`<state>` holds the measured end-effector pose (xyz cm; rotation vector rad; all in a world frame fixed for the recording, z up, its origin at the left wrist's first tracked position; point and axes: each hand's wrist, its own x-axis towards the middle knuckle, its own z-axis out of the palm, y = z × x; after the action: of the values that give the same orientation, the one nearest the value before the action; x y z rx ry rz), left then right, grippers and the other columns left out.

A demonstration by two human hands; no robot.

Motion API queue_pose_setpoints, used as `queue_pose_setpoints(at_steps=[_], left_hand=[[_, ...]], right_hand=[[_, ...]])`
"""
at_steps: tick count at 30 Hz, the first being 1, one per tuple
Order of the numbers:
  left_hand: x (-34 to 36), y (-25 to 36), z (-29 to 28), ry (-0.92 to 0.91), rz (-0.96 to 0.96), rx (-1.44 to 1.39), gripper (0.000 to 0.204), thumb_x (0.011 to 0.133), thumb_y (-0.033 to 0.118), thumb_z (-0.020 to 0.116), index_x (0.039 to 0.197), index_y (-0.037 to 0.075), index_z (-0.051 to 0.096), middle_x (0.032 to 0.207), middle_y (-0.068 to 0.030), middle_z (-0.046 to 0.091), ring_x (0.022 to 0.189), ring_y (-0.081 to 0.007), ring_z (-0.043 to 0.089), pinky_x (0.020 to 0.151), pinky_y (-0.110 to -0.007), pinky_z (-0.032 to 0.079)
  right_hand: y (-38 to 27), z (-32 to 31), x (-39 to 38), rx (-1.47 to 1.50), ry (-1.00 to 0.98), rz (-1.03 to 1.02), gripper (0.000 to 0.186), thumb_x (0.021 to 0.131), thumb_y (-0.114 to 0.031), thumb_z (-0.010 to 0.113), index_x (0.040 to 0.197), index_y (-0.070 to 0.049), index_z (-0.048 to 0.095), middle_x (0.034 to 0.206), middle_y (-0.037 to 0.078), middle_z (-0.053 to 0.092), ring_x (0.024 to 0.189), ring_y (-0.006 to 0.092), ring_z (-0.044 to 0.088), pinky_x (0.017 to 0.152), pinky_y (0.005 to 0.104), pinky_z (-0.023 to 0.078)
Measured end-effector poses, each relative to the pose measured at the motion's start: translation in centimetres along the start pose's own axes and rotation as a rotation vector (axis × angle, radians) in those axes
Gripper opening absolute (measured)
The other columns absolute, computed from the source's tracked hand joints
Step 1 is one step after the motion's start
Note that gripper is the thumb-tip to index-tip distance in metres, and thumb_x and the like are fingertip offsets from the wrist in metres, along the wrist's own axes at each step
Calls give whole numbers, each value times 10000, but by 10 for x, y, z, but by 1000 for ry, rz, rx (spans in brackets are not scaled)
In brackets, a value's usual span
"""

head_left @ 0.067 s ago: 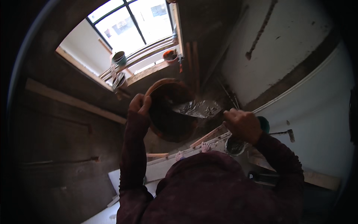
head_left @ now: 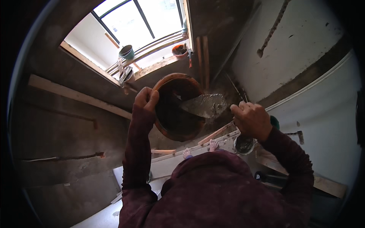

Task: The person applies mortar to the upper edge of a doorway using a trowel. They scoop mortar from a bucket and spread it across the exposed concrete structure.

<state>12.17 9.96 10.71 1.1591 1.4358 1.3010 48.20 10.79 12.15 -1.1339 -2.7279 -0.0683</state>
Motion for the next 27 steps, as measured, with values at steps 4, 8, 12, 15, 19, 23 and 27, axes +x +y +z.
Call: queue_pose_setpoints(at_steps=[4,8,12,15,19,23,27], left_hand=[[-4,8,-13,-49,-20,28,234,999,245,609,839,90,537,739,74,483,676,-13,404,593,-198,358],[-4,17,-19,-64,-47,57,258,1001,268,613,831,93,529,734,86,458,674,-17,387,588,-201,347],[-9,11,-25,-63,-37,66,277,996,283,622,821,89,530,725,90,423,674,-25,358,580,-211,332],[-12,3,-23,-6,-38,91,283,985,278,636,806,87,531,718,90,406,667,-30,342,575,-220,326],[-11,-8,-20,28,-31,175,283,973,266,649,789,88,528,712,92,391,659,-35,335,566,-231,321],[-9,-14,-18,42,-51,154,280,979,264,642,801,83,525,714,86,400,655,-36,339,559,-236,325],[-20,-20,-16,54,-75,97,272,983,263,636,818,78,525,722,80,412,667,-41,352,575,-234,336]], right_hand=[[-6,14,16,-87,-59,-134,136,826,-144,613,951,-102,581,801,51,573,755,221,620,643,371,444],[-21,26,37,-183,35,-200,113,847,-156,585,945,-106,609,838,36,590,801,199,611,678,362,433],[-28,43,49,-239,66,-317,156,844,-210,596,948,-103,640,831,31,594,804,190,597,682,364,434],[-34,57,51,-202,27,-362,161,853,-225,597,947,-104,648,843,31,615,854,197,624,713,364,455],[-31,61,51,-136,-13,-411,159,866,-223,594,964,-109,645,873,27,629,874,190,636,723,361,472],[-35,57,47,-26,-5,-443,160,859,-212,610,996,-134,642,885,22,637,896,189,652,731,361,493],[-34,58,47,201,-120,-366,184,825,-174,648,1009,-160,641,886,34,642,886,216,675,725,387,526]])
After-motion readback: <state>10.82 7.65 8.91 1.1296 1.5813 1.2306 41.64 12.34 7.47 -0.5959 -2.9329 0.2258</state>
